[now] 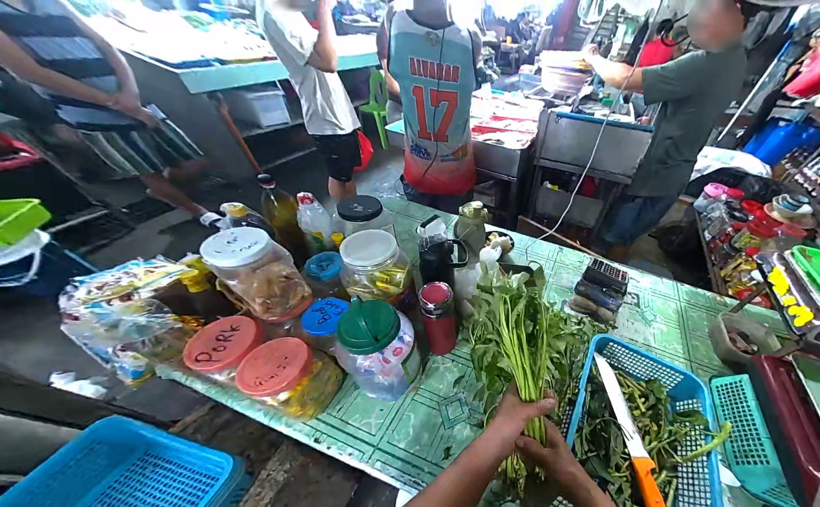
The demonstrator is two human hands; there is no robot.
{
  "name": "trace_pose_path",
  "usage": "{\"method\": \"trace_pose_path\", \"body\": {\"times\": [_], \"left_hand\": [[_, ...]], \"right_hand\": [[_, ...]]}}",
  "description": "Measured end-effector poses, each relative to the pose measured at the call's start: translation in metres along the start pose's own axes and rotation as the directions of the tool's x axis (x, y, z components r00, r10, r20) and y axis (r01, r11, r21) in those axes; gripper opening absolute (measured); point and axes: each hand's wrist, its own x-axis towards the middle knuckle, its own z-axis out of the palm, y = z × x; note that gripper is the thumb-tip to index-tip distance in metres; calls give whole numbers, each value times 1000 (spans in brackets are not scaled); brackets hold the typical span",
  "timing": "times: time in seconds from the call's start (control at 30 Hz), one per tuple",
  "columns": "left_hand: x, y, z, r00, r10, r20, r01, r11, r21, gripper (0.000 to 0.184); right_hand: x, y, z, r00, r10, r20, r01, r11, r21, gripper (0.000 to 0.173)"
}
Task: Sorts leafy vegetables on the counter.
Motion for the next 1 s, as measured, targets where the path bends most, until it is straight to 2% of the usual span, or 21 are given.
{"method": "trace_pose_path", "body": {"times": [0.03,0.1,0.17,0.23,0.27,0.3,0.33,0.4,0.43,0.5,0.57,0.67,0.77,0.87,0.93,1.0], "left_hand": [[1,-1,0,997,-66,-34,65,997,-33,68],[4,-3,1,987,-136,-86,133,990,-40,45],[3,-3,1,979,-154,-135,156,988,0,24],[4,-4,-1,967,-152,-203,178,978,113,20],[6,-4,-4,959,-147,-240,194,964,182,23],[9,-3,-8,951,-151,-268,217,948,234,29],[12,-3,-14,947,-149,-284,230,932,279,35],[13,0,-22,943,-140,-302,246,905,348,39],[13,1,-26,941,-139,-308,253,895,368,40],[10,6,-30,941,-126,-314,251,882,399,42],[7,9,-34,937,-117,-330,266,850,454,45],[2,13,-43,933,-115,-340,293,791,537,49],[-8,17,-53,937,-82,-340,254,827,502,52],[-27,33,-60,945,-17,-327,140,924,356,70],[-39,47,-68,940,36,-340,50,969,242,53],[-50,60,-77,937,91,-337,-35,985,167,30]], "right_hand": [[0,1,4,1000,20,-4,-20,1000,17,32],[0,4,10,999,37,-17,-36,998,59,25],[-3,2,12,997,79,-12,-79,996,45,39],[-7,-3,8,989,145,7,-145,989,-20,74],[-7,-2,5,988,153,-2,-152,986,-75,86],[-5,3,2,990,127,-66,-135,981,-137,81],[-2,6,2,979,90,-182,-123,977,-176,69],[6,16,-1,898,83,-432,-216,938,-270,64],[7,17,-2,864,136,-484,-310,902,-300,72],[13,12,0,792,297,-534,-496,823,-278,85],[22,14,2,691,450,-565,-635,751,-178,83],[26,30,1,610,555,-566,-725,680,-114,81],[21,47,2,608,530,-591,-703,705,-91,78],[17,43,3,618,499,-608,-676,732,-86,79],[18,43,0,626,502,-596,-657,752,-56,73],[17,44,1,642,502,-580,-587,808,51,77]]}}
